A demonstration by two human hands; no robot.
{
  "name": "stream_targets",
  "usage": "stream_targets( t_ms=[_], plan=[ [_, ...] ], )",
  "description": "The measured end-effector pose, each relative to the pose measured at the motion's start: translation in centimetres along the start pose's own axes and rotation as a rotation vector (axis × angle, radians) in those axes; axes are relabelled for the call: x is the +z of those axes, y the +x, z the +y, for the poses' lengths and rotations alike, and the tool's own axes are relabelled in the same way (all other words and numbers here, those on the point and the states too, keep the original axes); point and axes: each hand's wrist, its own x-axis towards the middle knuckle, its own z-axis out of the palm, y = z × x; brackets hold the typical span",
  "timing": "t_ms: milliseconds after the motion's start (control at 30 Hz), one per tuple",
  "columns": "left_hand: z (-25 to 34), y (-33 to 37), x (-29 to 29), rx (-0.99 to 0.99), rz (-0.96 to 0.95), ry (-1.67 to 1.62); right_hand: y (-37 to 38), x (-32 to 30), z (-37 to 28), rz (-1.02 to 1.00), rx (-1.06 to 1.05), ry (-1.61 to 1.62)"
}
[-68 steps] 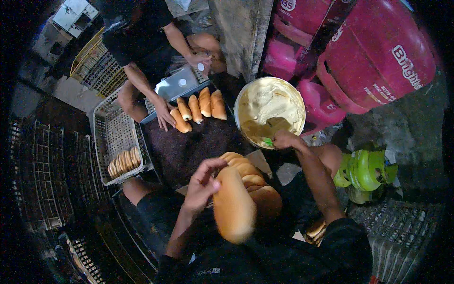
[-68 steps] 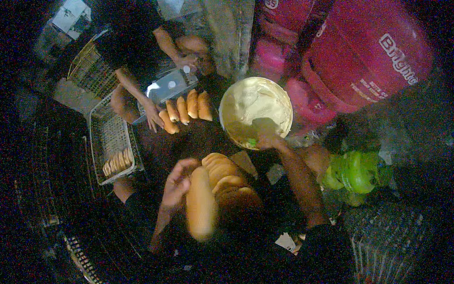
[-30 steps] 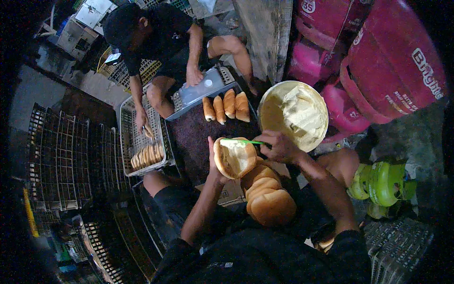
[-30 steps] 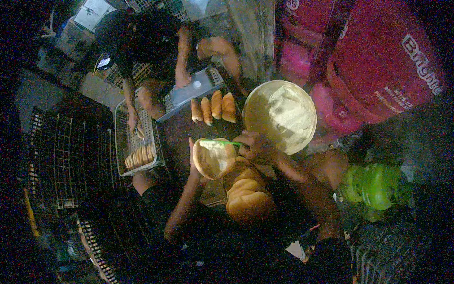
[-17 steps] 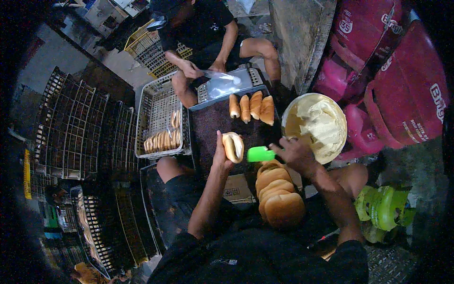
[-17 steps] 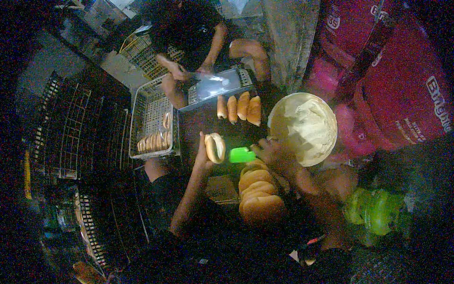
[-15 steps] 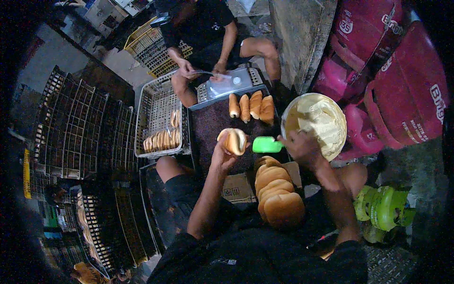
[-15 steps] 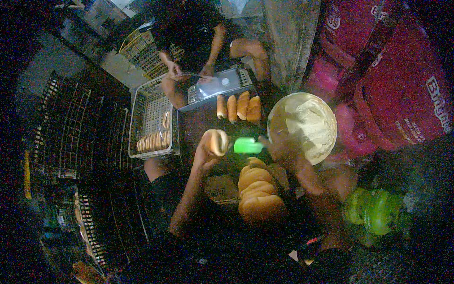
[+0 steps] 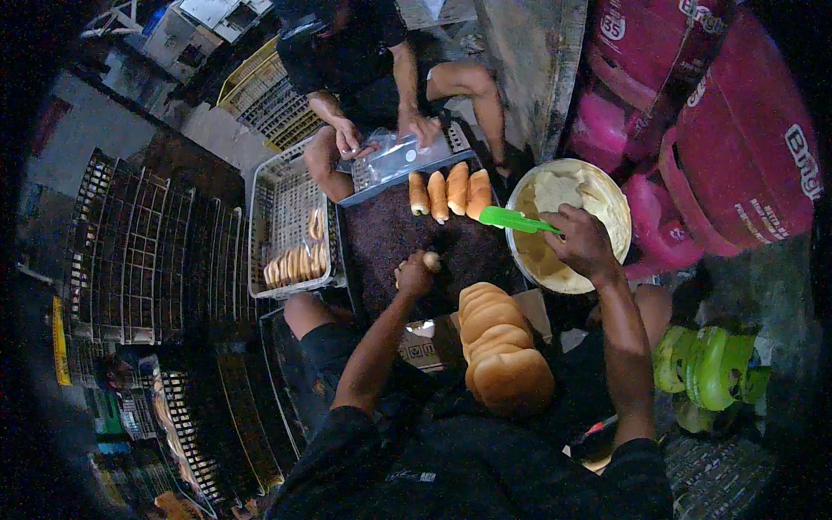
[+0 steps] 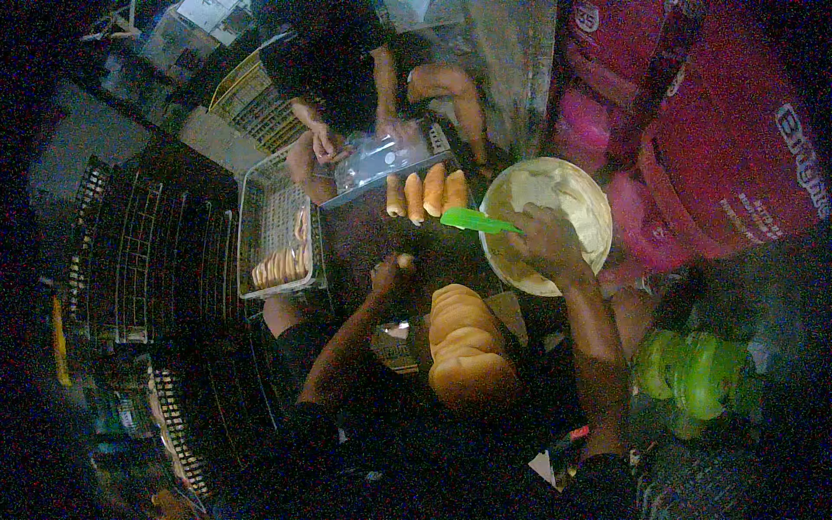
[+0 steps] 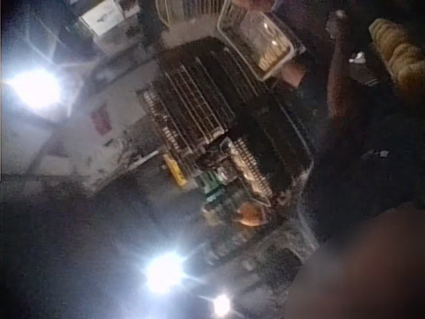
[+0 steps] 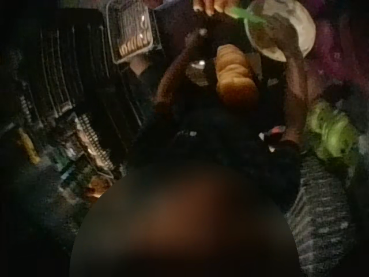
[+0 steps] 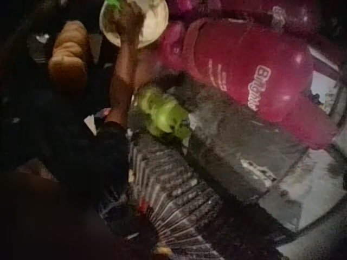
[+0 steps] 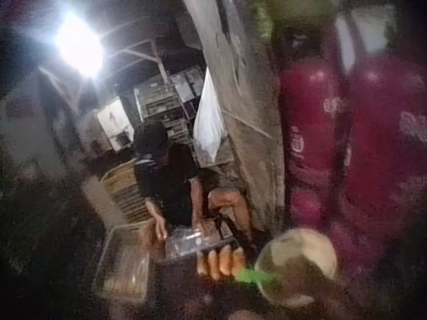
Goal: The person scoops a creamy spread from a large tub with a green spatula and spreads it onto sliced bread rolls. The person repeatedly picks up rolls, applies the spread, and places them back on the table. Another person nearby uses a bread slicer to cut additional rolls.
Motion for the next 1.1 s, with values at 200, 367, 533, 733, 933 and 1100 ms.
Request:
stream_targets(
  t_ms=[200, 367, 533, 733, 933, 1100],
  plan=[
    [11.7, 0.2, -6.0, 0.055, -0.497, 0.535, -2.2, -0.8, 1.3, -0.049, 0.141, 0.004],
    [5.0, 7.9, -7.7, -0.077, -0.699, 0.282, -2.8, -1.2, 2.1, -0.016, 0.159, 0.100],
    [-1.0, 11.3, -7.1, 0.008, -0.179, -0.043, -2.4, -1.4, 3.0, -0.203, 0.306, 0.059],
    [17.2, -5.1, -11.7, 0.186, -0.347, -0.426, -6.9, -4.2, 7.0, -0.246, 0.637, -0.117],
    [24.6, -18.1, -18.8, 0.826, -0.383, 0.005, -8.9, -4.6, 7.4, -0.208, 0.890, -0.331],
    [18.3, -20.5, -12.9, 0.767, -0.409, -0.075, -7.0, 1.4, 6.5, -0.427, 0.778, -0.347]
  ],
)
